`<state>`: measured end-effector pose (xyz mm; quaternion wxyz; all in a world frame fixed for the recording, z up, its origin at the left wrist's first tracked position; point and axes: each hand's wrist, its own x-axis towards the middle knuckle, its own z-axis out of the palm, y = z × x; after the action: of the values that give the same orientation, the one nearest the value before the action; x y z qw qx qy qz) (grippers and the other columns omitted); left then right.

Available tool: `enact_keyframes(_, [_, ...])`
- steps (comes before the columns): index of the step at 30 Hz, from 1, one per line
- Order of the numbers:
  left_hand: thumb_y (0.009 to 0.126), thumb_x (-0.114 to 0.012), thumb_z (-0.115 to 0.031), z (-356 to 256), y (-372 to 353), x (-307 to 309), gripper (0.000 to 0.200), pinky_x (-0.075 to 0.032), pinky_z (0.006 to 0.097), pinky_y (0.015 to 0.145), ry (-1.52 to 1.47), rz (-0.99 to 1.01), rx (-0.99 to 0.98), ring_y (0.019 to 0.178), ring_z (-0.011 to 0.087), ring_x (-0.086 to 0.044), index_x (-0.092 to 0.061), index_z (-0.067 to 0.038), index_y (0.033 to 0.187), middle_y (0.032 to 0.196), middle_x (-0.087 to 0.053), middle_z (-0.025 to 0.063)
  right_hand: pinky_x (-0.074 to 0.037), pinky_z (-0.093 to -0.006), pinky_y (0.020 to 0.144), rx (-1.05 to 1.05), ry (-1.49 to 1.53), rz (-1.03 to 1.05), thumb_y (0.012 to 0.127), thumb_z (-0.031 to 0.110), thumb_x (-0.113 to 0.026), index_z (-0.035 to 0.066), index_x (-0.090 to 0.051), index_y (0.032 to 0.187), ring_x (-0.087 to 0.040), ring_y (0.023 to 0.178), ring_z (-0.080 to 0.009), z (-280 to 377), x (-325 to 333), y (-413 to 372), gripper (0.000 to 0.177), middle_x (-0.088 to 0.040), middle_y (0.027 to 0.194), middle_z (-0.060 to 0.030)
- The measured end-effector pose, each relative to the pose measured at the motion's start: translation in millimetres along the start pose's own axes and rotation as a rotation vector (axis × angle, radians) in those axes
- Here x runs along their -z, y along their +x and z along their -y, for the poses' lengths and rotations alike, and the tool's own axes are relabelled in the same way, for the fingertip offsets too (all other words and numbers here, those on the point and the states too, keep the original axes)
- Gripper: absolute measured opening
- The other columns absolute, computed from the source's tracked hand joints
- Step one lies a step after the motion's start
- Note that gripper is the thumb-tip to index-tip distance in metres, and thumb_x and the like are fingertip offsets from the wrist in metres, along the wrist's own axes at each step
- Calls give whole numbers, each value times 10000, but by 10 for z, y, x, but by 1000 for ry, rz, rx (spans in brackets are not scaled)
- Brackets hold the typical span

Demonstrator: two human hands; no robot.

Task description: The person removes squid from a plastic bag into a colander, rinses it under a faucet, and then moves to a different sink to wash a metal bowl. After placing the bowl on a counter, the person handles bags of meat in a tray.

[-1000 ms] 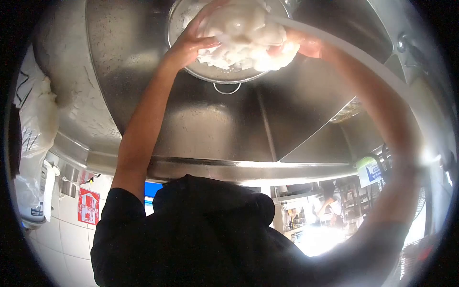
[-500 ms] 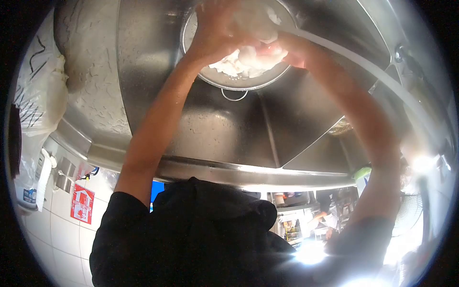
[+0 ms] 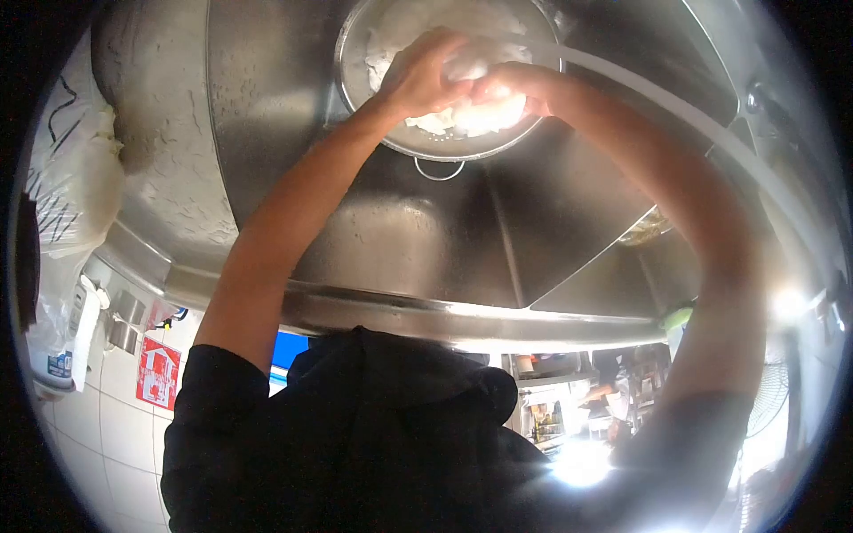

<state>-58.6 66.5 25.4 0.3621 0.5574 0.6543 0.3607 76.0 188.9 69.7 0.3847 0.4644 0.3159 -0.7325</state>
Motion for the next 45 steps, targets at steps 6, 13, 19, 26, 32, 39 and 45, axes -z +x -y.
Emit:
enact_keyframes(6, [583, -740, -343, 521, 69, -255, 513, -457, 362, 805, -109, -54, 154, 969, 289, -546, -590, -61, 983, 976, -562, 107, -494, -396, 752, -59, -6, -143, 545, 198, -705, 61, -557, 1075, -565, 946, -241, 127, 49, 369, 567, -590, 1017, -114])
enact_keyframes(13, [719, -676, 11, 829, 201, -303, 607, -551, 271, 689, -763, 22, 655, 955, 240, -585, -405, -24, 1262, 1236, -467, 161, -504, -355, 759, 215, -99, -106, 617, 173, -670, 54, -549, 1087, -578, 916, -219, 303, 297, 621, 500, -590, 1015, -117])
enact_keyframes(19, [741, -677, -37, 1289, 254, -566, 409, -552, 297, 707, -1072, 288, 757, 898, 207, -617, -520, 0, 1117, 992, -603, 177, -524, -312, 738, 388, -194, 64, 715, 160, -615, 39, -550, 1087, -595, 885, -193, 267, 524, 976, 397, -595, 1013, -129])
enact_keyframes(26, [794, -660, -151, 870, 187, -367, 402, -537, 351, 733, -885, 183, 701, 940, 231, -608, -520, 6, 1137, 1013, -616, 164, -547, -263, 714, 518, -226, 259, 830, 145, -552, 22, -550, 1087, -615, 849, -163, 103, 730, 1326, 285, -601, 1010, -143])
enact_keyframes(32, [874, -543, -90, 1236, 86, -738, 232, -537, 364, 714, -1602, 274, 565, 902, 273, -618, -541, 84, 1027, 955, -621, 173, -535, -274, 753, 555, -137, 22, 882, 182, -510, 48, -507, 1150, -603, 897, -164, 170, 446, 895, 299, -595, 1036, -129])
enact_keyframes(39, [881, -546, -161, 1058, 78, -693, 390, -539, 357, 718, -1503, -79, 1012, 854, 286, -624, -442, 97, 1154, 1003, -603, 194, -489, -333, 870, 447, 153, -353, 898, 211, -487, 89, -436, 1237, -540, 1059, -198, 190, -55, 573, 364, -520, 1187, -119])
enact_keyframes(45, [647, -723, -462, 749, -30, 25, 609, -437, 320, 783, -943, 645, 1016, 961, 209, -545, -590, -73, 1096, 1111, -569, 99, -421, -371, 964, 260, -169, -495, 782, 178, -642, 88, -494, 1193, -457, 1159, -236, 834, -519, 11, 447, -508, 1209, -128])
